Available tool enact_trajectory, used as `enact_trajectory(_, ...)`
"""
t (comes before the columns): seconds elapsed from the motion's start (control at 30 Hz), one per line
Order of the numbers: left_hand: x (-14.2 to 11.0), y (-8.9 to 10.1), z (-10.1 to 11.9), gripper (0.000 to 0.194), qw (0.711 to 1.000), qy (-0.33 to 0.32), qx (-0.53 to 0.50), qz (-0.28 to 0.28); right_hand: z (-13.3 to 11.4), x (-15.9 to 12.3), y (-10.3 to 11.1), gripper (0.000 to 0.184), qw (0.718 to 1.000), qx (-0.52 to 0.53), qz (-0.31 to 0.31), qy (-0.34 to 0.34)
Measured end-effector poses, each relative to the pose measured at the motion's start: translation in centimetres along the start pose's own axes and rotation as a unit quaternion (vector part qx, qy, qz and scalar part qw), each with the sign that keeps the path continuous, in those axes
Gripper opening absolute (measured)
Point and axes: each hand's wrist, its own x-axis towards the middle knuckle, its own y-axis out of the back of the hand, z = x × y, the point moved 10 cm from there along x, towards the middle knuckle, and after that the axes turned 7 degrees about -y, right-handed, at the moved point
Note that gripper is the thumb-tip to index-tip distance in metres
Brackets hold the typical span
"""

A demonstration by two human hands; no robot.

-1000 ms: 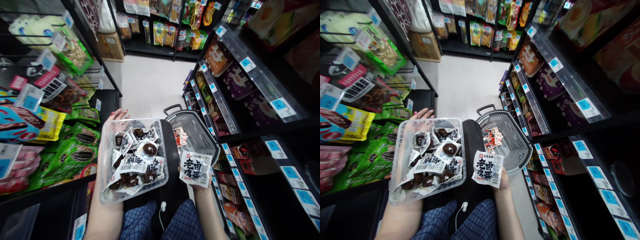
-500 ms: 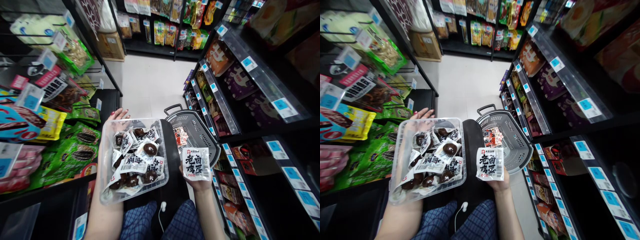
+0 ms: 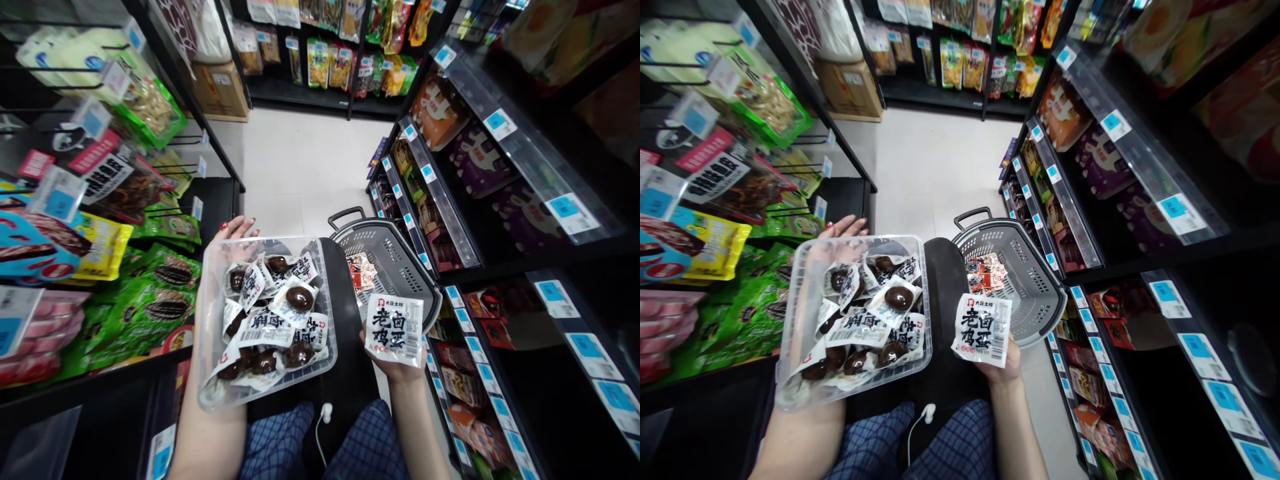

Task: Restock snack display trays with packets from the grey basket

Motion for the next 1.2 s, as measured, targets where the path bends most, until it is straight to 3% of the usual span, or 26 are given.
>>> enact_trajectory(0.1,-0.6,-1.0,2.0,0.033,0.995,-0.093,0.016,-0.019,0.0,-0.1,0.1,0.031,1.000,0.006,0.020,-0.005)
enact_trajectory(0.2,-1.0,-1.5,3.1,0.044,0.990,-0.138,0.006,-0.034,-0.3,-0.2,0.0,0.033,0.999,0.012,0.033,0.000)
enact_trajectory(0.37,-1.1,-1.0,2.7,0.038,0.993,-0.116,0.006,0.012,0.1,-0.2,0.0,0.030,0.998,0.036,0.048,-0.027)
enact_trajectory(0.57,0.5,-0.2,1.5,0.030,0.997,-0.075,0.028,0.019,0.1,0.1,0.2,0.031,0.999,0.009,0.030,-0.011)
enact_trajectory(0.7,1.0,0.0,0.3,0.035,1.000,-0.025,0.005,0.016,-0.5,0.1,-0.3,0.033,0.999,-0.030,0.003,0.032)
enact_trajectory(0.8,1.0,0.3,0.2,0.034,1.000,-0.019,-0.007,0.024,-2.4,-0.6,-2.0,0.041,0.983,-0.139,-0.019,0.115)
enact_trajectory(0.87,0.9,0.5,0.2,0.029,0.999,-0.013,-0.019,0.031,-4.3,-1.6,-3.8,0.042,0.930,-0.297,-0.008,0.215)
enact_trajectory(0.9,0.9,0.6,0.1,0.028,0.999,-0.006,-0.026,0.035,-5.2,-2.3,-4.8,0.040,0.880,-0.391,0.015,0.271)
enact_trajectory(1.0,0.8,0.8,-0.3,0.028,0.998,0.015,-0.044,0.049,-6.9,-4.7,-7.5,0.038,0.667,-0.603,0.117,0.421)
enact_trajectory(1.07,1.0,1.2,-0.5,0.028,0.997,0.020,-0.055,0.056,-6.8,-5.7,-8.5,0.038,0.550,-0.668,0.167,0.473)
enact_trajectory(1.13,1.3,1.7,-0.9,0.026,0.996,0.025,-0.055,0.062,-6.3,-5.8,-8.9,0.037,0.477,-0.710,0.193,0.482)
enact_trajectory(1.2,1.6,2.3,-1.3,0.025,0.996,0.038,-0.039,0.071,-6.1,-5.3,-8.6,0.035,0.433,-0.740,0.215,0.469)
